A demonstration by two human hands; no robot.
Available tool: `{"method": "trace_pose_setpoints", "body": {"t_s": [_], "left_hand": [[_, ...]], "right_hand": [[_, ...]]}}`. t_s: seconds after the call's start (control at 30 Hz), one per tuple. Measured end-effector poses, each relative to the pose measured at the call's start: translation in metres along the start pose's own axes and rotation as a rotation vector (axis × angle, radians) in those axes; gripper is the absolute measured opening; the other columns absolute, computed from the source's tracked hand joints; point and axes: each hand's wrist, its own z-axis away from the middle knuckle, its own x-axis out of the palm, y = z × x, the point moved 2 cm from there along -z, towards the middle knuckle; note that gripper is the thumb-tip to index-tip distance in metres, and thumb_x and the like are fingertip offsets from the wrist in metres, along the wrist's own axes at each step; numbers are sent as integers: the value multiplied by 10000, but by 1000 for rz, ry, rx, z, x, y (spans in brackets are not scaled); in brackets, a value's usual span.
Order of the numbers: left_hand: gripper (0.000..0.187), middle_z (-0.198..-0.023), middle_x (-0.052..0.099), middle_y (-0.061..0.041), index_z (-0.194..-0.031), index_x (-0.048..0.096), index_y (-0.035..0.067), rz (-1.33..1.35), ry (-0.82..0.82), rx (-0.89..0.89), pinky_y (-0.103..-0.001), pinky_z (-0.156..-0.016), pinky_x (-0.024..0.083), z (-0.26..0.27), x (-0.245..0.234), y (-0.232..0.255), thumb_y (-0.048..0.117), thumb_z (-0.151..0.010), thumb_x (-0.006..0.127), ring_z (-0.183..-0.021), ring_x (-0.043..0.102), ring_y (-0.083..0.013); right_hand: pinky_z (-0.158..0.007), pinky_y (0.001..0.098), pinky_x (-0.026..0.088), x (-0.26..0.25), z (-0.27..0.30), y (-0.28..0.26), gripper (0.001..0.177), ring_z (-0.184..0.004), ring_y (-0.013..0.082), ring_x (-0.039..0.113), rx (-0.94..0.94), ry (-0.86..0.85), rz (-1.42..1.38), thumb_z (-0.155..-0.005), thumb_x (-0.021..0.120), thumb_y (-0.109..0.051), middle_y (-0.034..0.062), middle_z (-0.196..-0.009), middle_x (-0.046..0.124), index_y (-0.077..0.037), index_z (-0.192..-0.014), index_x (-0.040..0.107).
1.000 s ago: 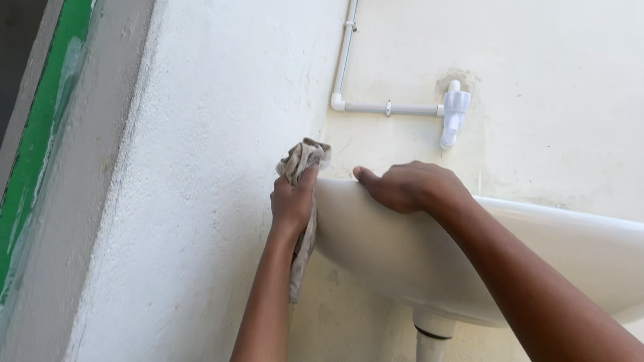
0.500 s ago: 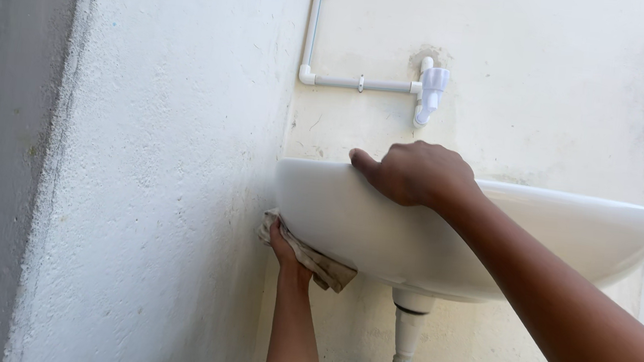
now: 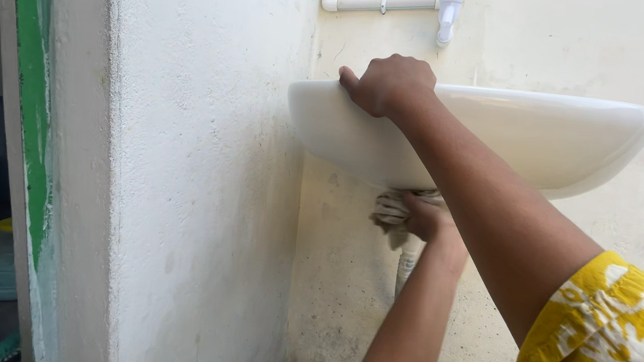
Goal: The person wipes a white wall-mounted sink with a cloth, cleaning the basin, faucet, and surrounding wall. They then pick up several bottles and tubes from the floor, wipe them with the cloth, and place them on the sink.
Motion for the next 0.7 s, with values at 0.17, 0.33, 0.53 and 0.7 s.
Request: {"method": "trace_pose_setpoints", "body": {"t_s": [0.17,0.33,0.53,0.7], "left_hand": [[714,-1433,569,-181,-1467,433,15,-60,-53,0,-441,-1039,532,5,7,0,559,-1005,391,-1275,617,-304],[708,-1425,564,-198,-1457,443,7,-108,-99,14,-468,-1038,531,6,22,35,549,-1010,349,-1275,611,-321],[706,-1415,558,-219,-1445,455,-2,-162,-121,14,-501,-1037,529,-12,28,79,537,-1015,299,-1274,604,-342],[709,-1406,553,-236,-1435,465,-10,-170,-140,58,-528,-1036,527,-43,42,142,527,-1020,257,-1273,598,-359]], "right_hand": [[-723,438,550,8,0,0,734,-839,295,720,-55,120,9,-1022,302,-661,133,-909,748,-98,-1006,772],[-620,425,534,8,3,-6,696,-697,265,704,-91,230,11,-1021,344,-636,104,-748,725,-113,-859,774],[-533,404,508,7,9,-9,676,-576,252,674,-117,323,8,-1011,388,-616,94,-637,688,-114,-751,758],[-484,394,480,12,16,-11,639,-497,249,648,-199,436,30,-1018,411,-561,84,-561,662,-123,-686,738]]}}
